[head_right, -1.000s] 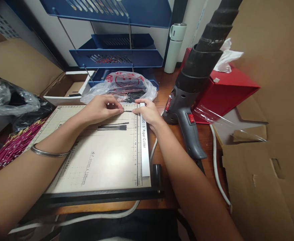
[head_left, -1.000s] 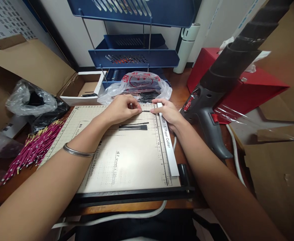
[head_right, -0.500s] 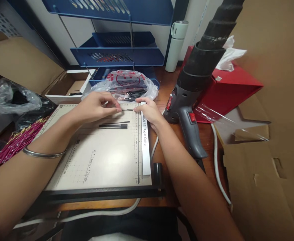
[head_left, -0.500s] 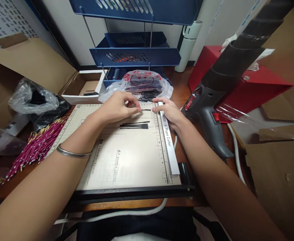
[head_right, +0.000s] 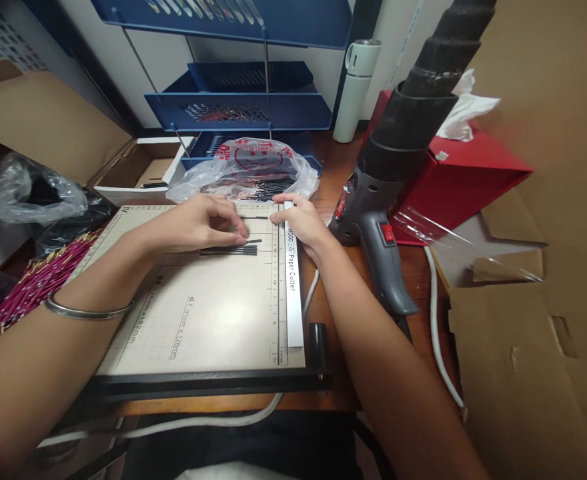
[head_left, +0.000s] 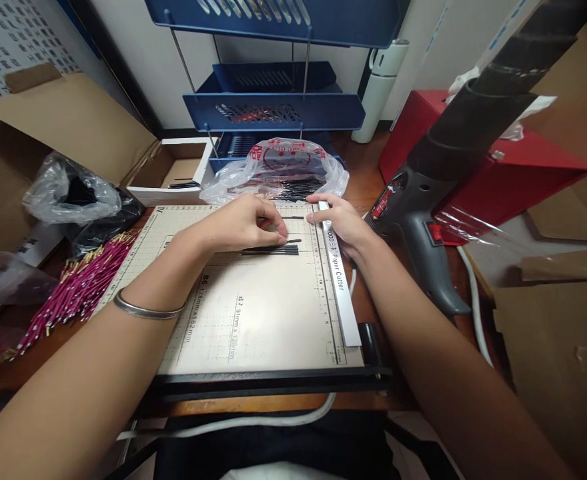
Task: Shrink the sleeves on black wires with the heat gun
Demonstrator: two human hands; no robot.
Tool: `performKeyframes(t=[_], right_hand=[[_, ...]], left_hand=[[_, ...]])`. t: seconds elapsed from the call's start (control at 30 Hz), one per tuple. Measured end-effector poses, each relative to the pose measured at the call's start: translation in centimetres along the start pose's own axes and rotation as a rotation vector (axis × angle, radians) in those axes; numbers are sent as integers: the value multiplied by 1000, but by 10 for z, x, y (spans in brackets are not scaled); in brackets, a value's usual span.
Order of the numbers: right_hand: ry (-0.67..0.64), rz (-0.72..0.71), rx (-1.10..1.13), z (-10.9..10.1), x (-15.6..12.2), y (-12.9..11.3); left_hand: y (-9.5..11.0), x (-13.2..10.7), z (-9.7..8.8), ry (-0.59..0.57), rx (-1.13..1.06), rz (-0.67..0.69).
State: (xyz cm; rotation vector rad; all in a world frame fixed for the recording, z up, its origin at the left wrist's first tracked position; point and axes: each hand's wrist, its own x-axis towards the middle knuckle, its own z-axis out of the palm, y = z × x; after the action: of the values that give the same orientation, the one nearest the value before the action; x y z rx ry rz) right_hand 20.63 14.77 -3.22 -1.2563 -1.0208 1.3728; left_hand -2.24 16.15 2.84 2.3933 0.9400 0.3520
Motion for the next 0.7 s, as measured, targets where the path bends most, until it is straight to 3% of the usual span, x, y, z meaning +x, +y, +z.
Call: performKeyframes(t=[0.37,0.7], right_hand=[[-7,-4,-28,-1,-2,-2],[-54,-31,-11,-7,6,8]], left_hand=[[-11,11,10,143,272,142],[-11,14,14,184,393,152]])
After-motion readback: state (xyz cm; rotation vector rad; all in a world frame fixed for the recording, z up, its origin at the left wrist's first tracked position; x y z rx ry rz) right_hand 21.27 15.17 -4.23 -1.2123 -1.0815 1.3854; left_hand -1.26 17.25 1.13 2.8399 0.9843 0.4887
